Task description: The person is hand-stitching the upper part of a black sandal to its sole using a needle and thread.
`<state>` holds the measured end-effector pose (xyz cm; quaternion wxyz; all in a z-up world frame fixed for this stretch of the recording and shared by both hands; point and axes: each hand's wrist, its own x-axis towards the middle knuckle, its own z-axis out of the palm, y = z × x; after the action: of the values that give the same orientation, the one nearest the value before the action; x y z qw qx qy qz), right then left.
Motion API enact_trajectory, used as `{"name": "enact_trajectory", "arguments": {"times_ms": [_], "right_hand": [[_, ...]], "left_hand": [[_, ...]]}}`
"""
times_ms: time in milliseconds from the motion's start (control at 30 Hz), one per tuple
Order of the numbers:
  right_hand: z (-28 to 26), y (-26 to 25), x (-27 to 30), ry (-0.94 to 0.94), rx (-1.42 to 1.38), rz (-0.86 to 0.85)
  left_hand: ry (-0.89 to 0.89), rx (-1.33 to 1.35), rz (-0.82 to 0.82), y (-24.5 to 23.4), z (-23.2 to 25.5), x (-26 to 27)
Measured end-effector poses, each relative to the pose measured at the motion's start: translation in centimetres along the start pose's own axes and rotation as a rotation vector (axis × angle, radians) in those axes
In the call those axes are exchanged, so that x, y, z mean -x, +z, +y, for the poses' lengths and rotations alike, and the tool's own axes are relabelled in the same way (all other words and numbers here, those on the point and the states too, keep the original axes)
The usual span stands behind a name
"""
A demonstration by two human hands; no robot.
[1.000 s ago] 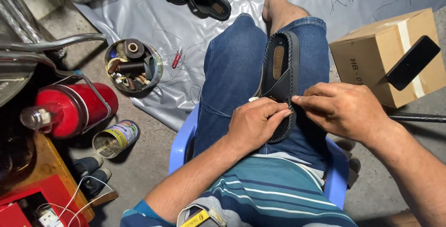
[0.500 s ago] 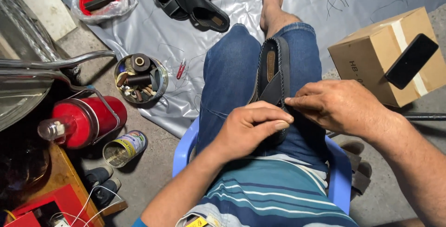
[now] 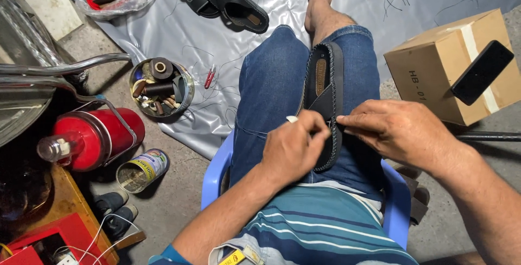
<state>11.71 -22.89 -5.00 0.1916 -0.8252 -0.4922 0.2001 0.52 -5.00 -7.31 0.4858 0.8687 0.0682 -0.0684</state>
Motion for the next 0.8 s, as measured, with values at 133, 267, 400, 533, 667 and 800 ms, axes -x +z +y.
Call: {"name": "enact_trajectory", "arguments": {"times_ms": [133,267,400,533,667,800], "right_hand": [[-1.7,-0.6,0.6,0.153,0.139,-0.14],[-1.8,-4.3,2.0,0.437,0.292,-0.637],[-0.7,-4.5,2.7,0.439,0.337,-0.367],[-1.7,-2.1,0.5,0.548,-0.308,-0.119],[-0.5,1.0,1.7,0.572,-0.67,0.117],[-0.6,1.8,1.8,0.367,-1.005,0.222]], "left_hand": [[-0.097,0.012,-0.221,-1.8,1.3,-1.0],[-0.347,0.472,-0.207,-1.4,-0.5,-2.3],[-0.361,0.394,-0.168,-2.4,0.4,-1.5],[-0.158,-0.007,0.012,-1.0,-0.1,0.4],[-0.106,-0.057,-0.017,0.0,-0.9,1.2],[-0.183,0.072,-0.12,-1.2,-0.1,1.1]]}}
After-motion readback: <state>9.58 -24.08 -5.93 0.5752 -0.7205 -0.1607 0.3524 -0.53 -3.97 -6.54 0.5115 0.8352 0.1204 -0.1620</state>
